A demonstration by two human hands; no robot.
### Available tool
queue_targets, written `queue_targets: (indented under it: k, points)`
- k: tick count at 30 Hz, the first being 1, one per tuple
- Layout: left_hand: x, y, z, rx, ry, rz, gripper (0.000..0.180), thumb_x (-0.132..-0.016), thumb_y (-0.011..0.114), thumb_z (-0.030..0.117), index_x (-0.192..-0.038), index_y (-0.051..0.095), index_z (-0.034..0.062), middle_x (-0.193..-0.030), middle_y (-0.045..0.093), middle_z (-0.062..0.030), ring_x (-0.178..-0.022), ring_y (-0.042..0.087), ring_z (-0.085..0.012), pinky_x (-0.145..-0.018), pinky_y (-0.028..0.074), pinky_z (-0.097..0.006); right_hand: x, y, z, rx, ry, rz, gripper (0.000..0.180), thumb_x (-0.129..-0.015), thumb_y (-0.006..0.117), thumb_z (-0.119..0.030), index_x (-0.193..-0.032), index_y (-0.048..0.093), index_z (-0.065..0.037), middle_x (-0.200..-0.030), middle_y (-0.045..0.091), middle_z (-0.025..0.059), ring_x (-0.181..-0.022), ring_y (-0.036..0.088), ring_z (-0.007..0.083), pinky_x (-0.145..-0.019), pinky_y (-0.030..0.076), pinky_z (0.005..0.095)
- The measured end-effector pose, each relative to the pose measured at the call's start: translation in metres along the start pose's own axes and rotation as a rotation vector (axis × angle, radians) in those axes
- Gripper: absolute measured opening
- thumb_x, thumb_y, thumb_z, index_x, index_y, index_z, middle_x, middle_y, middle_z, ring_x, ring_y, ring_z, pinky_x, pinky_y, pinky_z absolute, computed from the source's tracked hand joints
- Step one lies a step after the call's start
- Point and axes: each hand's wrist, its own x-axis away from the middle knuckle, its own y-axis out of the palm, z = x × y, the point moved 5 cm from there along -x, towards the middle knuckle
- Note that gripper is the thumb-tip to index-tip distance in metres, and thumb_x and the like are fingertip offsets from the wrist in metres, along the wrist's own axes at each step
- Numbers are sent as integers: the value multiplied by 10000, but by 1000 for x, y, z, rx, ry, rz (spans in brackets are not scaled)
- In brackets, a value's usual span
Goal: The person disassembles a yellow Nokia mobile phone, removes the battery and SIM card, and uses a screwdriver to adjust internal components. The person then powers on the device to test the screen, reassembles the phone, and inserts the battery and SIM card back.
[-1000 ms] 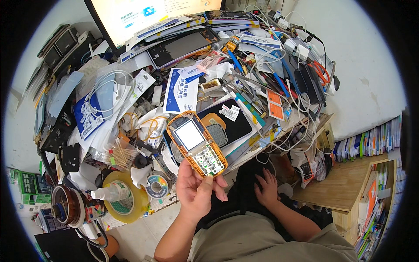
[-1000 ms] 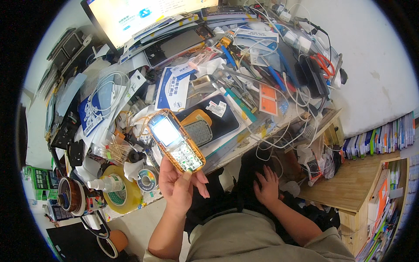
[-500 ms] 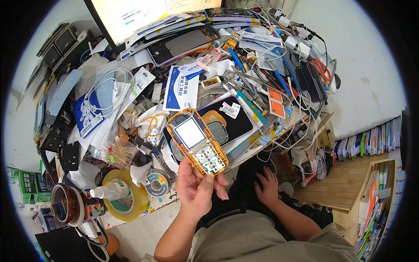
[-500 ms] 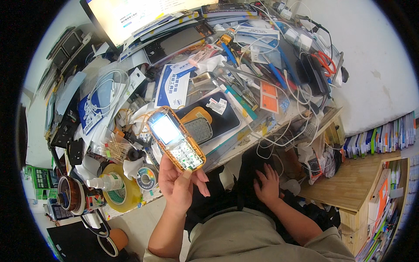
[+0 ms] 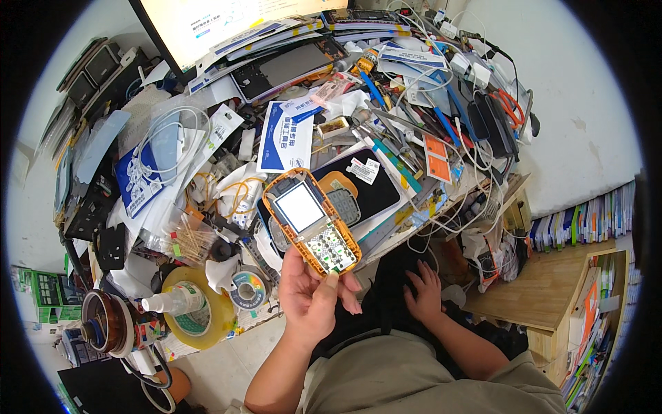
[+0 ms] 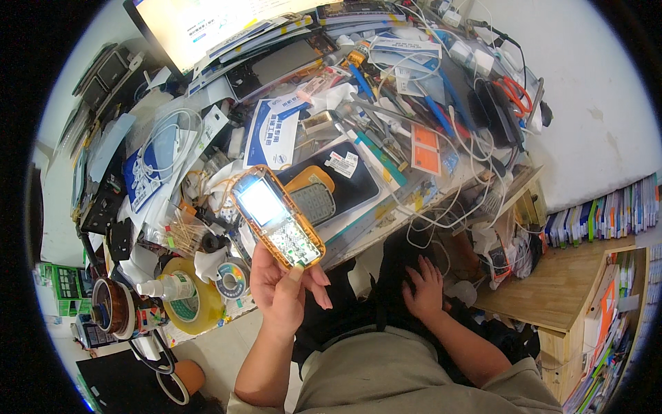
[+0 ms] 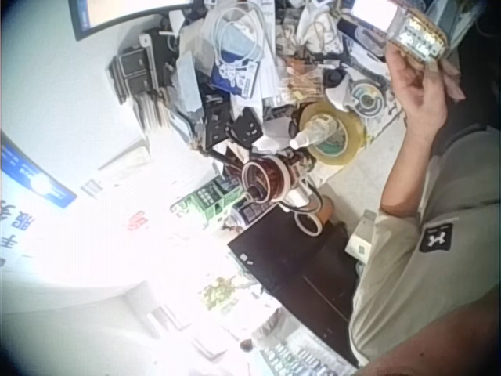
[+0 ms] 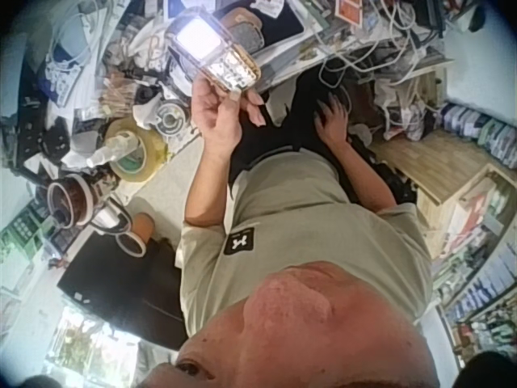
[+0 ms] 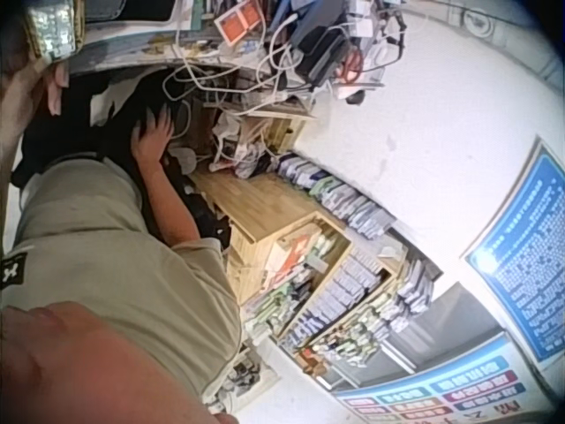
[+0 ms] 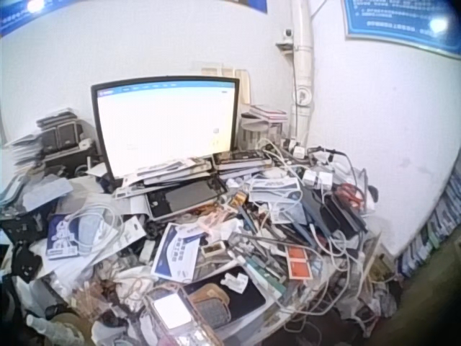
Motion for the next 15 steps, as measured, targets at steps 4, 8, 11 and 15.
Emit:
queue_targets:
  k: [4,8,11,15]
  points:
    - [0,0,0,-13,-4,3,477,-948,408,-86,-1406,287,-42,-991,634,-205,-671,649,-173,-506,588,-278,0,-1,-1,0,-2,-2,450,-847,653,-214,-1284,611,-113,-1494,421,217,-1399,366,413,-1156,253,560]
    - [0,-1,0,-14,-19,27,483,-943,411,-86,-1407,284,-41,-993,635,-204,-671,651,-172,-505,586,-278,-2,-2,-2,-3,-6,-3,447,-844,654,-211,-1278,616,-109,-1491,422,225,-1399,365,414,-1155,253,561]
    - [-1,-1,0,-12,-14,4,491,-941,410,-84,-1412,279,-41,-985,638,-203,-665,650,-173,-502,583,-277,0,1,1,-6,-6,0,449,-839,662,-205,-1275,618,-108,-1489,422,228,-1395,369,416,-1153,255,562]
    - [1,-1,-1,-24,-20,-5,500,-943,410,-77,-1422,272,-38,-959,643,-202,-637,647,-177,-498,579,-277,2,5,6,8,-4,2,446,-836,674,-199,-1269,624,-107,-1500,406,228,-1394,367,419,-1151,258,563]
